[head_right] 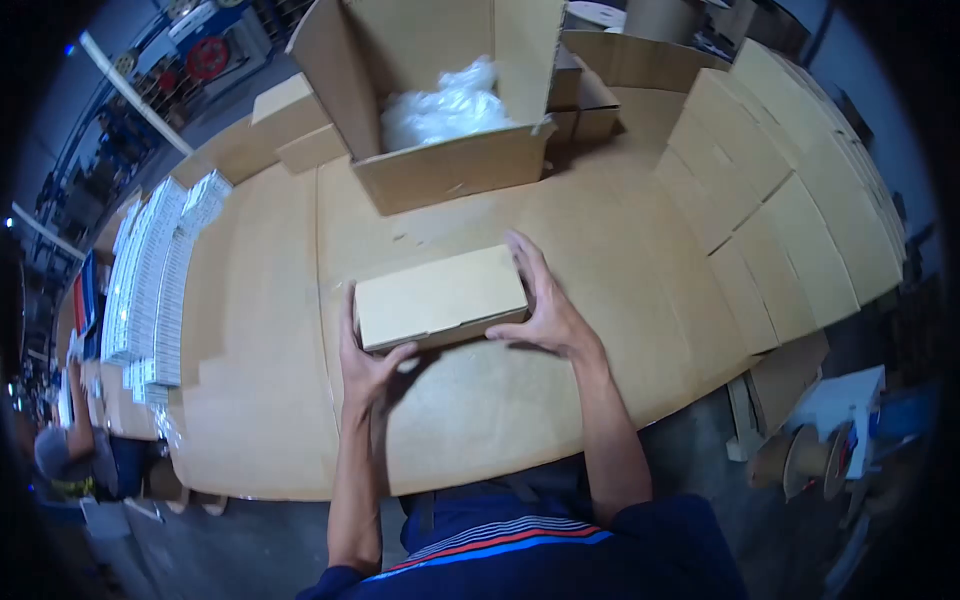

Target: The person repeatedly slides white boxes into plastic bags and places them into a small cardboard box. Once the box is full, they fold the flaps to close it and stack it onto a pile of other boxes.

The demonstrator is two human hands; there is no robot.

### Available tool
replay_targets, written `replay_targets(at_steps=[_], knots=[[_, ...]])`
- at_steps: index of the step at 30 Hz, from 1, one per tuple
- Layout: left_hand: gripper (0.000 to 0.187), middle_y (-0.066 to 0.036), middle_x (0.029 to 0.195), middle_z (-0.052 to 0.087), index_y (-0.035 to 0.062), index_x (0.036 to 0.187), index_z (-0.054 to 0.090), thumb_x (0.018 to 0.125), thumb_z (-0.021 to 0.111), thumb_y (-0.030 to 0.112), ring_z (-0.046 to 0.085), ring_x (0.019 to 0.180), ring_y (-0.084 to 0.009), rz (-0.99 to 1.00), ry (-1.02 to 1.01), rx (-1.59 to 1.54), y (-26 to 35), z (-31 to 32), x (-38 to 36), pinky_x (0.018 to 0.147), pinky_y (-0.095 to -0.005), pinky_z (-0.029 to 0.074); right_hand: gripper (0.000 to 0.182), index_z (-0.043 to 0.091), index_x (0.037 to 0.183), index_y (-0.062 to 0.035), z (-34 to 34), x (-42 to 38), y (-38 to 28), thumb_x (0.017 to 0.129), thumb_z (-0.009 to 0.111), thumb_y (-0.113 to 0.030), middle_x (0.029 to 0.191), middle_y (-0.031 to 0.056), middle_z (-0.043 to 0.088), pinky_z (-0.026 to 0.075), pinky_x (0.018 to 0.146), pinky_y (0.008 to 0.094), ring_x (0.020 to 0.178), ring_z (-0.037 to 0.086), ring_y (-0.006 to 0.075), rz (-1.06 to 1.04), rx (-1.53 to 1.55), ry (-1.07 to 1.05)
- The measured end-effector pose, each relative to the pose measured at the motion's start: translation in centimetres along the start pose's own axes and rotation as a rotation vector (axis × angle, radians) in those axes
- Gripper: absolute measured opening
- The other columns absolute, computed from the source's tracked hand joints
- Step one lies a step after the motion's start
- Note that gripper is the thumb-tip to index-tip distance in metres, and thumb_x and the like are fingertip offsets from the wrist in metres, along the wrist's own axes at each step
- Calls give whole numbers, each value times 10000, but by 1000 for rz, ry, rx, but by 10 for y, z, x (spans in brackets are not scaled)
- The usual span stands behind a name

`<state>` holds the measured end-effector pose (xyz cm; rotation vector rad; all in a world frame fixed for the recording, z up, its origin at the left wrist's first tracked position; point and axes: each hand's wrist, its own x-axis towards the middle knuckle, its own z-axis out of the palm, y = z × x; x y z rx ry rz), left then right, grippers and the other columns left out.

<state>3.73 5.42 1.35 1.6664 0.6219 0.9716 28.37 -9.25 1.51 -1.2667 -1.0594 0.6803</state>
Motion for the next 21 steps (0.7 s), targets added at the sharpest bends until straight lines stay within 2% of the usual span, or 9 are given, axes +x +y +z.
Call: replay_targets(at_steps=[1, 4, 6, 8, 10, 15, 18, 19, 21], knots=[[821, -166, 1374, 599, -18, 1486, 428, 807, 878, 85, 570, 1298, -266, -97, -41, -19, -2, -1, -7, 1091, -392, 476, 1345, 103, 1658, -65, -3, -6, 9, 597, 919, 58, 1708, 158, 198, 175, 1295, 393, 1576, 207, 280, 81, 135, -40], [688, -161, 1345, 613, -32, 1466, 443, 885, 802, 52, 583, 1258, -236, -199, -186, 7, -25, -18, -16, 1070, -371, 478, 1208, 125, 1655, -50, 1, -27, 28, 689, 822, 151, 1697, 169, 233, 195, 1288, 374, 1569, 234, 250, 100, 196, 75], [596, -154, 1303, 631, -40, 1459, 442, 943, 732, 33, 598, 1209, -224, -163, -298, 27, -20, -19, -4, 1047, -370, 485, 1182, 174, 1645, -38, 2, -37, 28, 690, 853, 118, 1675, 167, 284, 246, 1276, 378, 1550, 277, 250, 0, 64, 155], [725, -164, 1363, 615, -32, 1565, 331, 949, 710, 19, 602, 1217, -238, -37, -443, 84, -32, -20, 13, 1039, -381, 500, 1196, 192, 1643, -48, -6, -55, 12, 675, 879, 96, 1629, 155, 366, 309, 1253, 381, 1500, 366, 251, 27, 55, 233], [728, -169, 1396, 601, -39, 1591, 301, 969, 677, 12, 576, 1269, -240, -174, -549, 77, -3, -5, 36, 1083, -383, 466, 1153, 263, 1625, -60, -28, -69, -16, 674, 907, 34, 1589, 166, 414, 356, 1224, 396, 1464, 416, 268, 7, 21, 331], [665, -184, 1541, 483, -95, 1582, 293, 1001, 607, -9, 468, 1396, -233, 158, -708, -85, 56, 98, 119, 1183, -379, 347, 979, 458, 1542, -127, -114, -83, -152, 690, 940, -148, 1418, 183, 529, 451, 1126, 430, 1326, 524, 334, -112, -717, 369], [596, -151, 1513, 516, -53, 1591, 307, 1054, 551, 34, 493, 1375, -208, 307, -664, -196, 125, 181, 182, 1132, -336, 386, 839, 542, 1457, -159, -169, -60, -218, 715, 926, -242, 1274, 163, 566, 480, 1067, 445, 1206, 565, 354, -274, -1153, 467], [551, -105, 1456, 551, -26, 1570, 364, 1076, 560, 120, 534, 1288, -168, 435, -624, -214, 144, 212, 206, 1069, -301, 412, 803, 544, 1422, -150, -187, -47, -234, 723, 917, -284, 1276, 172, 564, 485, 1053, 453, 1196, 568, 365, -275, -1120, 519], [552, -125, 1533, 505, -20, 1566, 366, 1079, 569, 142, 481, 1390, -205, 571, -574, -316, 178, 270, 248, 1149, -340, 370, 753, 530, 1352, -134, -223, -20, -270, 736, 900, -359, 1267, 195, 573, 494, 1013, 470, 1173, 574, 382, -270, -1207, 599]])
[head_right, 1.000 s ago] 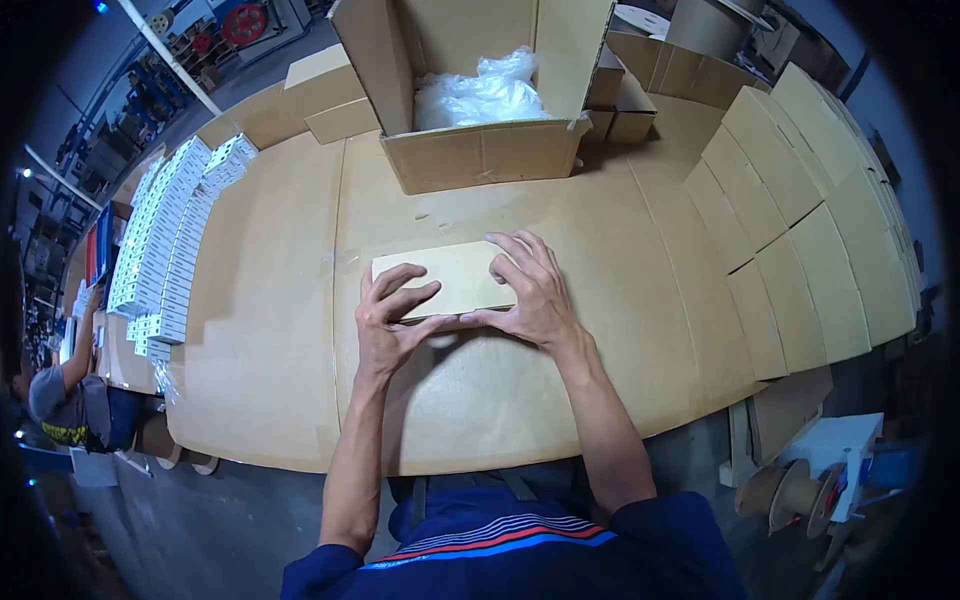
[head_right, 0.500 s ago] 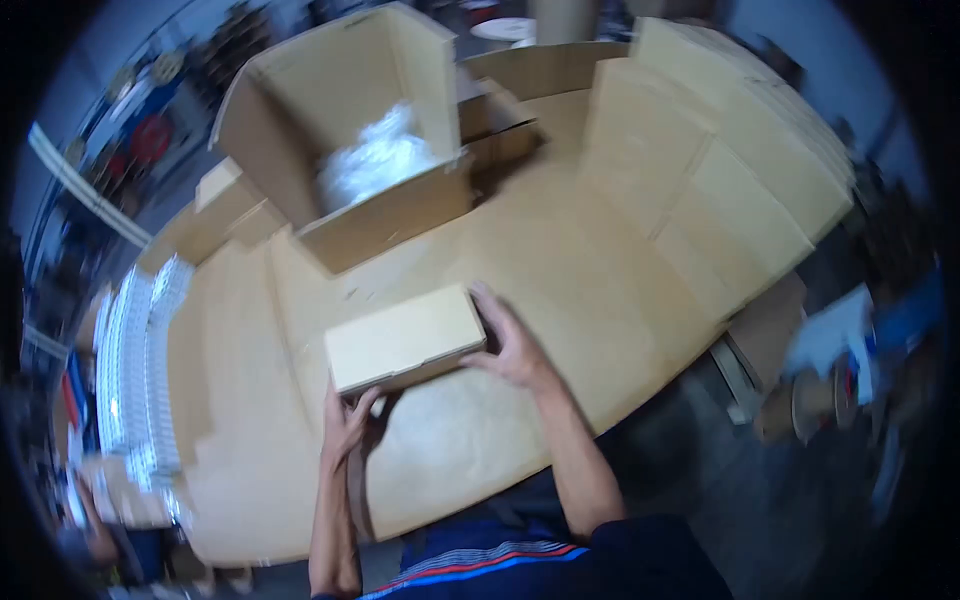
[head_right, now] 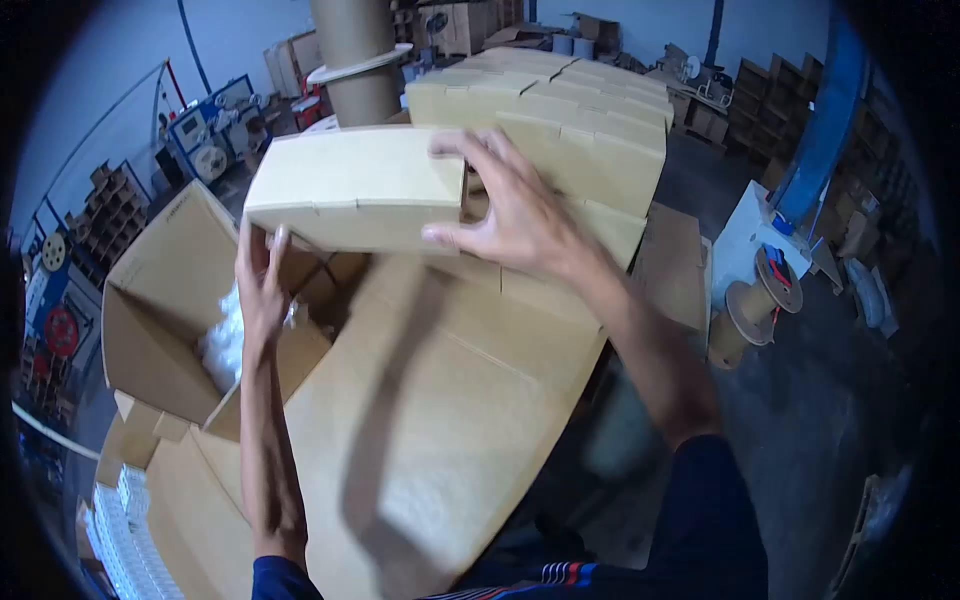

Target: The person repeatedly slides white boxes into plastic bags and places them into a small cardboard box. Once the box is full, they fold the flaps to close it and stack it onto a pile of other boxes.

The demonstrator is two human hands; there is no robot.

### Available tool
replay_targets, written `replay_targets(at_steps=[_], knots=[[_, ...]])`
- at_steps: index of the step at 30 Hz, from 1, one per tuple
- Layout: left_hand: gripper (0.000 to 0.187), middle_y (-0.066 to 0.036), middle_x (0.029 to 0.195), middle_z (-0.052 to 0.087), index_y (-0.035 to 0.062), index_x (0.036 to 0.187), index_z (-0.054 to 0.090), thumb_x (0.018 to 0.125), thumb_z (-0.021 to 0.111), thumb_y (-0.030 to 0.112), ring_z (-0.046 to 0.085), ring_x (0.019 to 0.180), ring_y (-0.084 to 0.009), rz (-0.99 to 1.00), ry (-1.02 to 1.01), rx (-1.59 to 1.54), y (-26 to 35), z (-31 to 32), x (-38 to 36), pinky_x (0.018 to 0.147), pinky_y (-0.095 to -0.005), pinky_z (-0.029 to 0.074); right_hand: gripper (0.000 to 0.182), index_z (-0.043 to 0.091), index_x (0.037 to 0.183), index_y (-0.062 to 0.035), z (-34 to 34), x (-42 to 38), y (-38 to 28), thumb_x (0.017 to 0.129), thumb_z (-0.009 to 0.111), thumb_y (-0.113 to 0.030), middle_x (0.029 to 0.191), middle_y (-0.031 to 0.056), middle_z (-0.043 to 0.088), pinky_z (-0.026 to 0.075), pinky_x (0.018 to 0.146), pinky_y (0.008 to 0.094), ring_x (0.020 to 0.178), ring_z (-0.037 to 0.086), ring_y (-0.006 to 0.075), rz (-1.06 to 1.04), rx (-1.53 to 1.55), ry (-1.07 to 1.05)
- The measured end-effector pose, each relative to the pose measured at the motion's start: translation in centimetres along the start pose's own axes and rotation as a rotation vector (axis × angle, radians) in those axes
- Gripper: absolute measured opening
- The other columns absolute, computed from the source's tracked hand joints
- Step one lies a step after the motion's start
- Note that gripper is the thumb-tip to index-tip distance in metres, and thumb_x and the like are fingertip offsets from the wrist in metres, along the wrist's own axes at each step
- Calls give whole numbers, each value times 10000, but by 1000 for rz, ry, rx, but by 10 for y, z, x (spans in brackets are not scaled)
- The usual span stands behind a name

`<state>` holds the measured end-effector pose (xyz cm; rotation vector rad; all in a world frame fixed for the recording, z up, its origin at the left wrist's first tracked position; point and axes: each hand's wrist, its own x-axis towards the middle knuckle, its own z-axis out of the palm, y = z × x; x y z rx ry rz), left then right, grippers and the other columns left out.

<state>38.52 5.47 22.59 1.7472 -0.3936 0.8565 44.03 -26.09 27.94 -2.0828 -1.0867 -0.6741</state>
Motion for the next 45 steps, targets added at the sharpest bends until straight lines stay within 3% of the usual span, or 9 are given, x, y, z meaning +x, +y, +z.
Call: replay_targets(at_steps=[4, 11, 19, 23, 26, 29, 33, 37, 45], knots=[[527, -100, 1498, 533, 9, 1544, 413, 1065, 590, 139, 495, 1362, -191, 47, -4, -164, -47, 38, 117, 1127, -347, 393, 719, 478, 1256, -101, -32, 95, 70, 748, 876, -419, 1169, 234, 626, 499, 933, 496, 1102, 597, 397, -148, -206, -16], [570, -138, 1439, 585, 18, 1507, 461, 1009, 689, 175, 548, 1309, -207, -89, -93, -169, -141, 105, 169, 1113, -350, 414, 723, 471, 1214, -56, -34, 116, 116, 734, 862, -428, 910, 226, 694, 516, 858, 511, 911, 684, 408, 169, -378, -213], [780, -213, 1524, 491, -23, 1575, 287, 983, 730, 224, 496, 1395, -276, -98, -140, -196, -160, 129, 158, 1171, -404, 387, 633, 550, 1193, -27, -40, 101, 108, 809, 836, -441, 1163, 241, 687, 494, 981, 488, 1168, 627, 395, 286, -459, -351], [932, -248, 1473, 497, -64, 1550, 245, 901, 824, 269, 535, 1336, -296, -80, -176, -64, -157, 137, 157, 1149, -404, 414, 673, 558, 1407, -61, -39, 86, 123, 893, 760, -446, 1376, 239, 607, 442, 1108, 459, 1326, 532, 387, 271, -523, -361], [1027, -267, 1402, 524, -88, 1523, 236, 833, 887, 303, 577, 1263, -298, -119, -164, -5, -152, 145, 147, 1067, -387, 484, 666, 547, 1453, -70, -36, 81, 110, 934, 727, -445, 1369, 233, 613, 468, 1088, 481, 1312, 549, 406, 298, -553, -353], [1058, -267, 1337, 564, -95, 1502, 258, 797, 918, 336, 628, 1159, -269, -177, -215, -40, -153, 139, 146, 910, -345, 565, 722, 511, 1488, -72, -53, 54, 114, 911, 753, -431, 1470, 215, 548, 429, 1137, 472, 1387, 488, 398, 67, -879, 13], [1037, -252, 1285, 598, -106, 1430, 351, 756, 937, 422, 637, 1142, -270, -290, -210, -58, -155, 141, 140, 971, -371, 538, 750, 485, 1508, -74, -101, -30, 63, 852, 815, -226, 1553, 265, 443, 369, 1192, 465, 1457, 420, 388, 345, -707, 387], [983, -247, 1254, 623, -116, 1366, 400, 761, 927, 452, 641, 1148, -284, -218, -129, 56, -174, 149, 137, 987, -379, 532, 632, 430, 1444, -48, -64, -72, 84, 903, 751, -104, 1458, 277, 523, 464, 1088, 456, 1341, 547, 405, 505, -255, 487], [915, -248, 1255, 603, -115, 1318, 424, 782, 913, 443, 618, 1169, -281, -184, -192, 21, -190, 149, 137, 1021, -394, 506, 567, 403, 1429, -18, -60, -74, 95, 943, 690, -64, 1367, 238, 558, 463, 1064, 397, 1267, 584, 350, 462, -322, 498]])
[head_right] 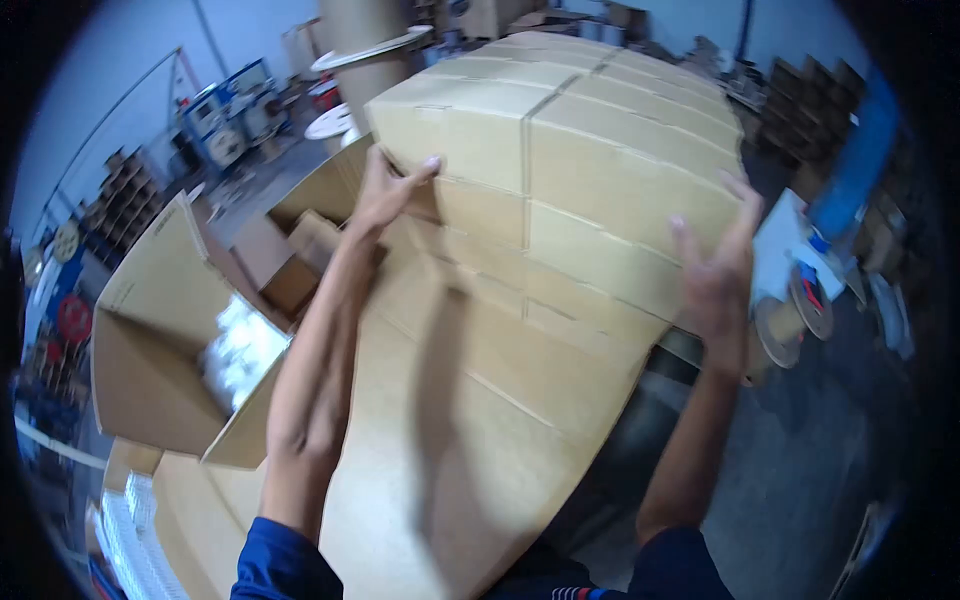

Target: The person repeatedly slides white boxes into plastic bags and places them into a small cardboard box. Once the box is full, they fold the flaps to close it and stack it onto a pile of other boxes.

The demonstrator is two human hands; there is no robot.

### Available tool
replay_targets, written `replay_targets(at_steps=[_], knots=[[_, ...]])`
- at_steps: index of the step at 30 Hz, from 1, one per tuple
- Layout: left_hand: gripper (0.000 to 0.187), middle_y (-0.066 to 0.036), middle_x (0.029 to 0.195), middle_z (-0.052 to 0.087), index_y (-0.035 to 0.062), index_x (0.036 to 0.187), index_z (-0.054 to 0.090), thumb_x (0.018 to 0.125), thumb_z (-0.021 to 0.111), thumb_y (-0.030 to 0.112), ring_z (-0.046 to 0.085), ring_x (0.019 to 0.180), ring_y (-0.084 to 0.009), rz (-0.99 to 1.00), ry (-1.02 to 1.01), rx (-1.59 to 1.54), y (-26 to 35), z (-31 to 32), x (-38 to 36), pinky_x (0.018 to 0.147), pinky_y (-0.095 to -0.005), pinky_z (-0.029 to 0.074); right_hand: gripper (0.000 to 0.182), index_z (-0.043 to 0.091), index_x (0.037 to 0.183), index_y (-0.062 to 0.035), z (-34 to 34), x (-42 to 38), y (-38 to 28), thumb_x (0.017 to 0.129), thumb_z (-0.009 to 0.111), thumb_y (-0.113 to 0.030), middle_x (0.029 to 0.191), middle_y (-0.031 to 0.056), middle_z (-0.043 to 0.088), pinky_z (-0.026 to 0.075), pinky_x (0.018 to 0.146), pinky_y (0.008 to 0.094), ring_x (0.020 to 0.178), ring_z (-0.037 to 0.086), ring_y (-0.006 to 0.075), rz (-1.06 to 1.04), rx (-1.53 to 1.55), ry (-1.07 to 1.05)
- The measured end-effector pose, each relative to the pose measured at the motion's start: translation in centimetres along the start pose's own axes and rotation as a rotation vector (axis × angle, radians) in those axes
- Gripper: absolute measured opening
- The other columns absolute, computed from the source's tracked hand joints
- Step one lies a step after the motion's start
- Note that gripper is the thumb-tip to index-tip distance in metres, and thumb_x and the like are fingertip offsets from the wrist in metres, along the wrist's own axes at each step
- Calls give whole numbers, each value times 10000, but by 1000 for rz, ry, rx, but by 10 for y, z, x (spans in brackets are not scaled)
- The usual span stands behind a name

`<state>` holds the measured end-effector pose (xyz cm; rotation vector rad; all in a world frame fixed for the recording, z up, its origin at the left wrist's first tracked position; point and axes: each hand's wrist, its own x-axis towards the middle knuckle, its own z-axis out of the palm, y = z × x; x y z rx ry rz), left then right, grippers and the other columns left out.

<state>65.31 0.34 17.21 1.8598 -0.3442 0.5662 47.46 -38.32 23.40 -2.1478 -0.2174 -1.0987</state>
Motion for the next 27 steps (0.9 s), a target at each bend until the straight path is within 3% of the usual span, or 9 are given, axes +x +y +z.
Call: replay_targets(at_steps=[2, 4, 6, 9, 16, 18, 20, 21, 27], knots=[[920, -256, 1300, 570, -110, 1337, 417, 793, 895, 457, 580, 1223, -305, -55, -17, -121, 24, -2, -18, 1083, -413, 458, 581, 416, 1431, -9, 3, -1, 2, 926, 701, -48, 1426, 235, 517, 435, 1100, 422, 1324, 536, 344, 7, -138, 52], [1025, -327, 1413, 507, -116, 1506, 293, 870, 786, 519, 484, 1377, -405, 167, 100, 114, 13, -4, -26, 1178, -489, 367, 562, 431, 1419, -4, 15, -8, -35, 920, 687, -27, 1459, 230, 493, 421, 1111, 444, 1348, 511, 341, -171, -201, 293], [1005, -337, 1485, 449, -111, 1560, 222, 943, 683, 535, 397, 1447, -438, 63, 207, 533, 15, -16, -58, 1204, -577, 301, 518, 465, 1385, 2, 48, -26, -60, 907, 666, 3, 1461, 223, 499, 409, 1126, 466, 1348, 512, 348, -311, 4, 390], [831, -310, 1489, 449, -85, 1510, 344, 972, 648, 471, 440, 1380, -473, -3, 238, 827, 16, -59, -74, 1164, -628, 309, 445, 524, 1316, -2, 117, -63, -96, 885, 620, 50, 1401, 210, 554, 405, 1149, 459, 1314, 548, 366, -445, 286, -20], [966, -354, 1523, 332, -87, 1481, 338, 866, 707, 560, 309, 1379, -657, -431, 473, 1201, -70, -132, -69, 1151, -705, 253, 745, 363, 1531, -51, 359, -141, -114, 875, 707, 26, 1501, 204, 482, 502, 1073, 436, 1397, 494, 320, 230, 1174, -828], [1027, -396, 1540, 261, -101, 1479, 309, 851, 692, 615, 237, 1401, -699, -559, 548, 1357, -130, -144, -65, 1179, -702, 224, 774, 241, 1620, -67, 408, -138, -123, 968, 633, -212, 1603, 212, 380, 329, 1194, 460, 1491, 362, 330, 382, 1539, -886], [960, -385, 1473, 358, -156, 1420, 350, 908, 630, 607, 324, 1391, -638, -838, 527, 1351, -53, -123, -75, 1177, -676, 258, 786, 196, 1648, -78, 433, -122, -137, 1019, 552, -389, 1638, 202, 342, 232, 1233, 459, 1516, 314, 333, 625, 1712, -961], [942, -378, 1469, 362, -146, 1412, 352, 907, 641, 595, 332, 1382, -653, -853, 472, 1380, -68, -133, -76, 1163, -702, 258, 922, 131, 1669, -88, 436, -113, -145, 1007, 388, -675, 1656, 196, 326, 174, 1242, 431, 1514, 313, 327, 647, 1699, -1014], [801, -299, 1521, 275, -50, 1426, 319, 910, 696, 432, 439, 1313, -632, -994, 281, 1235, -18, -130, -74, 1010, -761, 388, 1125, 96, 1673, -99, 458, -101, -153, 904, 321, -888, 1576, 195, 448, 312, 1163, 412, 1386, 469, 312, 875, 1752, -1314]])
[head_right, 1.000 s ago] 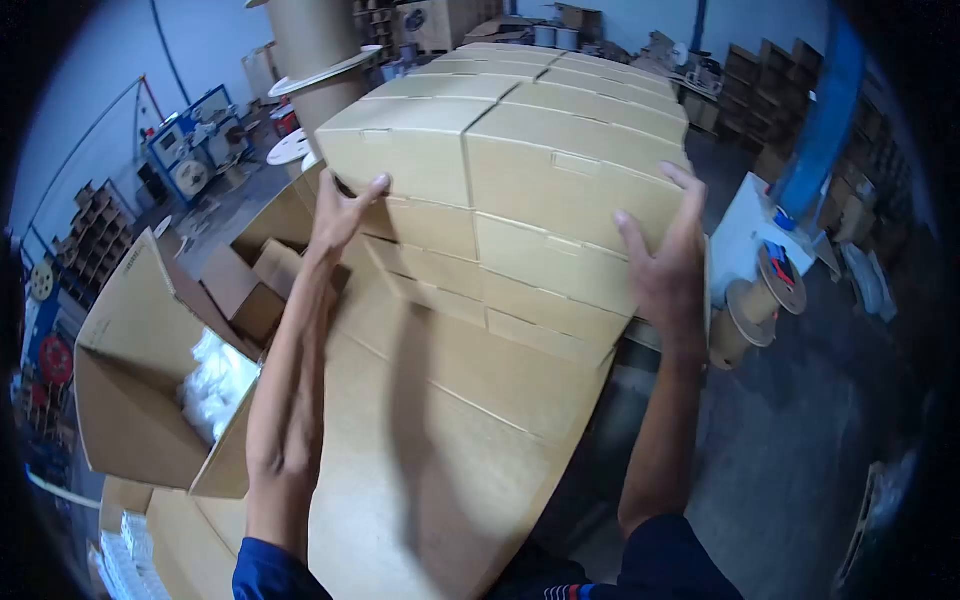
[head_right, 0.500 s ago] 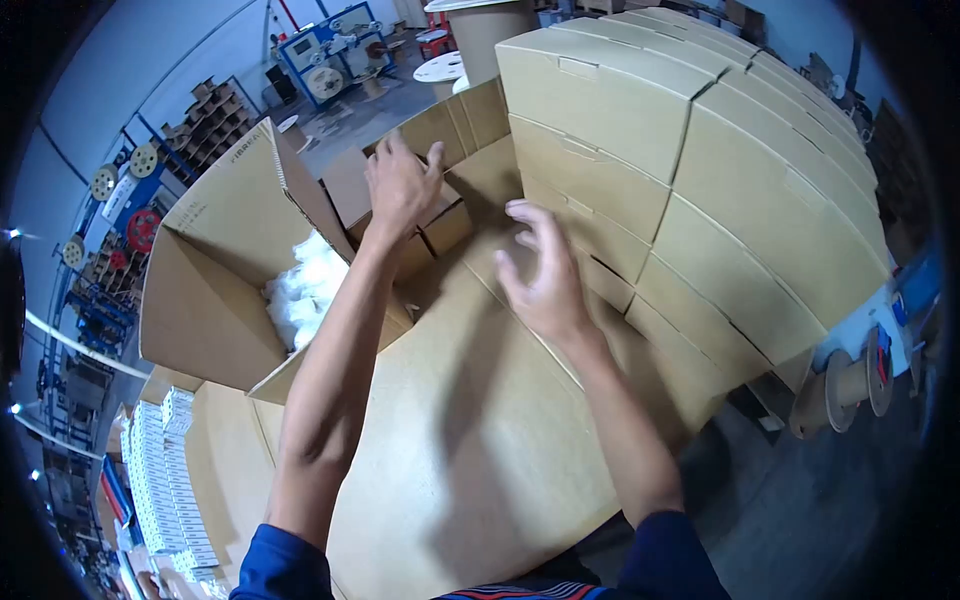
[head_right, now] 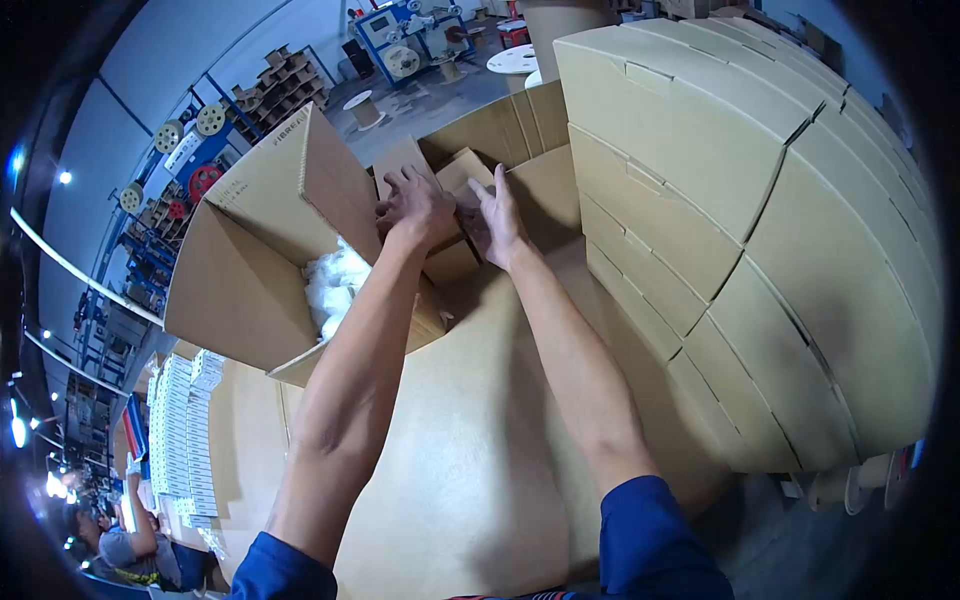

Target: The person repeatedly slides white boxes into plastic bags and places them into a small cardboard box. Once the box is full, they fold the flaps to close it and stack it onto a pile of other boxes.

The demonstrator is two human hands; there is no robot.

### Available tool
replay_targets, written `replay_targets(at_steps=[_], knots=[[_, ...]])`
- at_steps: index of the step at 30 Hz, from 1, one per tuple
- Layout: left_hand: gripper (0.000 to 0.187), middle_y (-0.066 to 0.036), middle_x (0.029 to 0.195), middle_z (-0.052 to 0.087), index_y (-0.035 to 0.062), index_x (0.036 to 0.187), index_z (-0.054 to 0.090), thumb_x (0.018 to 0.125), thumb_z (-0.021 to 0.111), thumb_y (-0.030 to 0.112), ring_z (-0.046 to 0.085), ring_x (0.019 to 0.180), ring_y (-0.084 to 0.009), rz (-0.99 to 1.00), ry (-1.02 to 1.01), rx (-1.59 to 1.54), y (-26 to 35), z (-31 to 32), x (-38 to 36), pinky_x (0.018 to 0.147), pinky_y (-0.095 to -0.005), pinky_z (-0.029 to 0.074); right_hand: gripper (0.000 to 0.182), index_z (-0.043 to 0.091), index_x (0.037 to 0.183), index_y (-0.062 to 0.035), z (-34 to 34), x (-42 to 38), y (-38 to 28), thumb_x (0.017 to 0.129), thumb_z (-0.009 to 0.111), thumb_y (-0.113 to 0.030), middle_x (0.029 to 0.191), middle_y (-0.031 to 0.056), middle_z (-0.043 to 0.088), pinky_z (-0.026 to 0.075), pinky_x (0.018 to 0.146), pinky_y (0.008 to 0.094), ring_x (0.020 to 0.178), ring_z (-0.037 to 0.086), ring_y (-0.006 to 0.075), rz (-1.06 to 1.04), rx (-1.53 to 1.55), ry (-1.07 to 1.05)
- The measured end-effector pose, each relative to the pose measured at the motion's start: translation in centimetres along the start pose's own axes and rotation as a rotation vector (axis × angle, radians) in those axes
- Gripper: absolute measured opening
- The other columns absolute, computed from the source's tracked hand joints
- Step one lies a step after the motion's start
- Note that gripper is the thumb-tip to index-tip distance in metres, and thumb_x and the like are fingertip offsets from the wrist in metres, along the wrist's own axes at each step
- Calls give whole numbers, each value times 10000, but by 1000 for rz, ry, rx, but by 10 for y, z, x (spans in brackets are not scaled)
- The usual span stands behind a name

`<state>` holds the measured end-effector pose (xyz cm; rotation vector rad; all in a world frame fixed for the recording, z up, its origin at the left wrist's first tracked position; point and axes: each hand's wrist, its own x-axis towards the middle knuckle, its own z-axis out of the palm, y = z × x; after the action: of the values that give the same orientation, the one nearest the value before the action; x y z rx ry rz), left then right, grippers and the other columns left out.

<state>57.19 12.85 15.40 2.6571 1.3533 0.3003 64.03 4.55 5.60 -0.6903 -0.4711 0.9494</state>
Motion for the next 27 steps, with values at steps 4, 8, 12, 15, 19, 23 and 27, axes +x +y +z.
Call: replay_targets(at_steps=[4, 8, 12, 15, 19, 23, 27], knots=[[716, -259, 1512, 265, 40, 1433, 344, 902, 699, 363, 480, 1258, -613, 88, 141, 64, 2, 2, -18, 976, -712, 445, 1083, 194, 1662, -103, -7, -2, 4, 914, 319, -877, 1435, 165, 585, 401, 1074, 401, 1255, 560, 277, -20, 97, 4], [636, -255, 1440, 361, 55, 1413, 393, 911, 691, 305, 505, 1234, -568, 383, 399, -260, -13, 9, -41, 973, -652, 470, 953, 311, 1629, -129, 2, -22, -14, 957, 385, -801, 1446, 160, 575, 397, 1115, 421, 1273, 565, 312, -84, 319, 64], [559, -241, 1390, 448, 48, 1352, 482, 886, 712, 253, 511, 1242, -505, 524, 353, -289, -16, -37, -133, 972, -607, 450, 785, 475, 1504, -72, 8, -49, -23, 1009, 437, -681, 1404, 169, 602, 444, 1098, 422, 1258, 586, 306, -153, 343, 12], [570, -204, 1393, 462, 64, 1386, 477, 890, 702, 232, 483, 1285, -436, 768, 324, -329, -55, -39, -173, 1033, -547, 429, 688, 568, 1398, -43, -6, -69, -13, 1010, 513, -609, 1338, 153, 642, 497, 1057, 449, 1208, 617, 306, -233, 351, 117], [513, -188, 1346, 516, 77, 1353, 570, 891, 710, 248, 516, 1272, -390, 883, 227, -533, -132, -41, -206, 1058, -486, 436, 724, 578, 1401, -77, -2, -131, 3, 975, 544, -662, 1348, 110, 634, 510, 1013, 427, 1215, 609, 276, -170, 373, 218], [395, -170, 1258, 544, -4, 1274, 586, 932, 626, 190, 574, 1190, -294, 604, 103, -1196, -213, -16, -234, 1028, -404, 465, 728, 404, 1586, -96, -18, -182, 74, 1046, 494, -575, 1442, 72, 578, 457, 1104, 440, 1292, 565, 254, -396, -163, 234], [288, -162, 1162, 595, -30, 1109, 634, 875, 496, 65, 600, 1102, -283, 597, 175, -1125, -260, -9, -263, 1028, -385, 456, 967, 249, 1649, -105, 12, -238, 111, 957, 482, -739, 1649, 54, 354, 316, 1227, 436, 1463, 395, 254, -176, -78, 28]])
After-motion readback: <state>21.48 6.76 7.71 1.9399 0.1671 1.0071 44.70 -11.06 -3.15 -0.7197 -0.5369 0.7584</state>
